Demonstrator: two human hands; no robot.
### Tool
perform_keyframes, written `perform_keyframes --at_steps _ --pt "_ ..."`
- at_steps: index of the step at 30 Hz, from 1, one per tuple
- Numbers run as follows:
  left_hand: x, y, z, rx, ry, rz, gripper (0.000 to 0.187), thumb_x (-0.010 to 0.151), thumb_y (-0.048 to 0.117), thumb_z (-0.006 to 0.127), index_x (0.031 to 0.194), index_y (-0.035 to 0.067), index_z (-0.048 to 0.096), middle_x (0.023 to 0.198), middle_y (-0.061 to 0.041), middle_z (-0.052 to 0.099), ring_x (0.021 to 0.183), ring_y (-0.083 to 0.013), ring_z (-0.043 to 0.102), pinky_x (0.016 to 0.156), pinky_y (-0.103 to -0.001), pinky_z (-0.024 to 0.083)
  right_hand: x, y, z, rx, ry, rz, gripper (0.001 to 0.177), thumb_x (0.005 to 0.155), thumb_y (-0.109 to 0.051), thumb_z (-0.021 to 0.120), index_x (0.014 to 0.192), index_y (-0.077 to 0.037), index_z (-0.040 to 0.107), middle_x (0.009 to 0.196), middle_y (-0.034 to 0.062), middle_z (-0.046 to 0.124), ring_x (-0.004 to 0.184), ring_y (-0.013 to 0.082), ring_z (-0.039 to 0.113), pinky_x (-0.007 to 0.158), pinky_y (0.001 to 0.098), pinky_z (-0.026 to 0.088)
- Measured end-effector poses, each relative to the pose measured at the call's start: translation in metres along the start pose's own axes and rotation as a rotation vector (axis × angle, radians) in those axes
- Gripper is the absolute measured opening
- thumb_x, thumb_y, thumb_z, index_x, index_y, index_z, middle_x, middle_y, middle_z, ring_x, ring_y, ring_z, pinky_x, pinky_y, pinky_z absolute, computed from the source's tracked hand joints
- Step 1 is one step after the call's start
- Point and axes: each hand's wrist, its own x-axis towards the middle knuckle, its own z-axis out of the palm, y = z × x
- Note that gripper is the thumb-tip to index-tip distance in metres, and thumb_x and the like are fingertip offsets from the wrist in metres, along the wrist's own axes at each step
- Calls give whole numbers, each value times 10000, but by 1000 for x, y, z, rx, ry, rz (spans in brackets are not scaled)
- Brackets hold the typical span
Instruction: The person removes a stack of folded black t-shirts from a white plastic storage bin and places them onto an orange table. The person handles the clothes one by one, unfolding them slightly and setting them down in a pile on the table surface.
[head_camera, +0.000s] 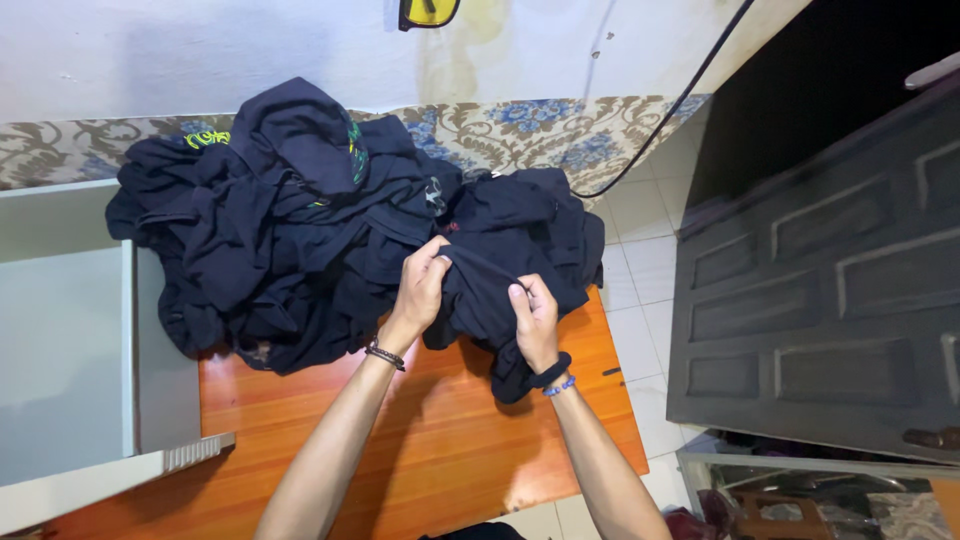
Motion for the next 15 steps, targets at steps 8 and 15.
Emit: perform_keyframes --at_steps 8,15 --pt "-7 3 2 22 24 -43 185 970 141 482 871 13 571 638 16 458 605 -49 412 547 -286 343 -7 1 0 -17 -37 -44 138 1055 -147 607 955 -53 588 822 -101 480 752 -12 421 647 189 356" --pt "-22 3 -5 45 53 -5 197 982 145 486 856 7 551 639 3 435 618 -50 408 554 -289 347 -17 6 5 -14 -49 -5 156 1042 -154 618 927 -53 587 773 -101 445 699 -6 384 606 195 323"
